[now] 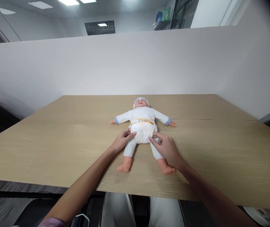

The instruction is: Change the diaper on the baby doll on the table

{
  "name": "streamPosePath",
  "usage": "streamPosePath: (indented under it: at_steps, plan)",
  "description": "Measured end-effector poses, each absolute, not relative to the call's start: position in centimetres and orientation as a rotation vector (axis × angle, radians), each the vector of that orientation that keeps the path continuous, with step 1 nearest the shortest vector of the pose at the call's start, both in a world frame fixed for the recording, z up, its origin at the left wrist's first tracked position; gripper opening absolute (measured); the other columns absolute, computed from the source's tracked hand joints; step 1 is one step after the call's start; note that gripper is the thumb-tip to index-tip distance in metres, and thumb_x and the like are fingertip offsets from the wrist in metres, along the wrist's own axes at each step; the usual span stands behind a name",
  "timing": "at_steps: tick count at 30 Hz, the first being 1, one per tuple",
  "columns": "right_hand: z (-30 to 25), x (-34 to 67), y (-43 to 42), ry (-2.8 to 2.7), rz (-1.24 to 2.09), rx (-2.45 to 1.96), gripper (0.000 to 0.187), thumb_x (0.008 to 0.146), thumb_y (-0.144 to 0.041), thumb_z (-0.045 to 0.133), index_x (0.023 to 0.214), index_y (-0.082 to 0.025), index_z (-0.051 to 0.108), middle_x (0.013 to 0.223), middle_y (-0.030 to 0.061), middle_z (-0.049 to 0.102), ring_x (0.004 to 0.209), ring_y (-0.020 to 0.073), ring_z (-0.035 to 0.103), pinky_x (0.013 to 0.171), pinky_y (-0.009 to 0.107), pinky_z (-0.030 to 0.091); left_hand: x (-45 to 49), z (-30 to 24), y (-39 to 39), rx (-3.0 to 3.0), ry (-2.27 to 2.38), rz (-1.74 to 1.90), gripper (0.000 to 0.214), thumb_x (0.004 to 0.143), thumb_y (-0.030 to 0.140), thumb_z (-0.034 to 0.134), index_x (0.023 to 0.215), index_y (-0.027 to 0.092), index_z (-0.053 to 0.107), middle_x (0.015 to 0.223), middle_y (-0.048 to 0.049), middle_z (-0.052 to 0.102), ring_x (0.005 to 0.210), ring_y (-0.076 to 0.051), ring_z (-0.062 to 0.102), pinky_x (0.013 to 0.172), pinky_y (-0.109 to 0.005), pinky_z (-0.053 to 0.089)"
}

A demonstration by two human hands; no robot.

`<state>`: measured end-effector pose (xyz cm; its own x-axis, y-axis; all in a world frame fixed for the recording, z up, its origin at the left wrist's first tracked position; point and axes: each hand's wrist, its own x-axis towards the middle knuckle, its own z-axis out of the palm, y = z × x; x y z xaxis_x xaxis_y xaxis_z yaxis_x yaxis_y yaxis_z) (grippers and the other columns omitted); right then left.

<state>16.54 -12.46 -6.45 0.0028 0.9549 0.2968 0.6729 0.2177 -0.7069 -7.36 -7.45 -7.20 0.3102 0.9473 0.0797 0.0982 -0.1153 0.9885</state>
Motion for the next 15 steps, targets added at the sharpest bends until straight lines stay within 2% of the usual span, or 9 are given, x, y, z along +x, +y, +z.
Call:
streamPosePath:
  at_steps: [4, 8, 13, 15]
  plan:
    - [-6.2, 16.7, -12.6, -1.763, 0.363, -1.549, 0.033, 0.096, -0.052, 0.060, 0.090, -0.025, 0.079, 0.056, -0.0013, 0.061, 0.050, 0.0173, 0.050, 0.057, 0.031, 0.037, -7.6, -7.5, -7.1, 1.417, 0.953, 0.935, 0.056, 0.082, 0.068, 0.074, 0.100, 0.015, 0.070, 0.090, -0.0067, 0.070, 0.083, -0.021, 0.064, 0.075, -0.033, 0.051]
    - [-6.3, 16.7, -12.6, -1.751, 0.298, -1.532, 0.037, 0.099, -0.050, 0.056, 0.085, -0.024, 0.079, 0.063, 0.0018, 0.070, 0.053, 0.0176, 0.057, 0.057, 0.030, 0.038, -7.8, -8.0, -6.9, 1.421, 0.968, 0.977, 0.053, 0.084, 0.067, 0.072, 0.094, 0.015, 0.070, 0.087, -0.0052, 0.068, 0.078, -0.019, 0.060, 0.069, -0.030, 0.047]
    - [-6.6, 17.1, -12.0, -1.669, 0.242, -1.448, 0.036, 0.100, -0.045, 0.055, 0.080, -0.022, 0.074, 0.071, 0.0032, 0.075, 0.060, 0.0175, 0.063, 0.061, 0.029, 0.043, -8.2, -8.5, -6.9, 1.509, 1.129, 1.121, 0.056, 0.095, 0.069, 0.055, 0.086, 0.016, 0.070, 0.065, 0.0017, 0.053, 0.061, -0.013, 0.046, 0.056, -0.026, 0.034]
    - [-6.9, 17.3, -11.5, -1.620, 0.213, -1.407, 0.034, 0.100, -0.044, 0.055, 0.083, -0.021, 0.072, 0.073, 0.0032, 0.074, 0.062, 0.0176, 0.064, 0.065, 0.029, 0.046, -8.4, -8.5, -6.9, 1.573, 1.182, 1.208, 0.057, 0.099, 0.067, 0.048, 0.086, 0.016, 0.070, 0.067, 0.0008, 0.055, 0.063, -0.014, 0.048, 0.059, -0.027, 0.037]
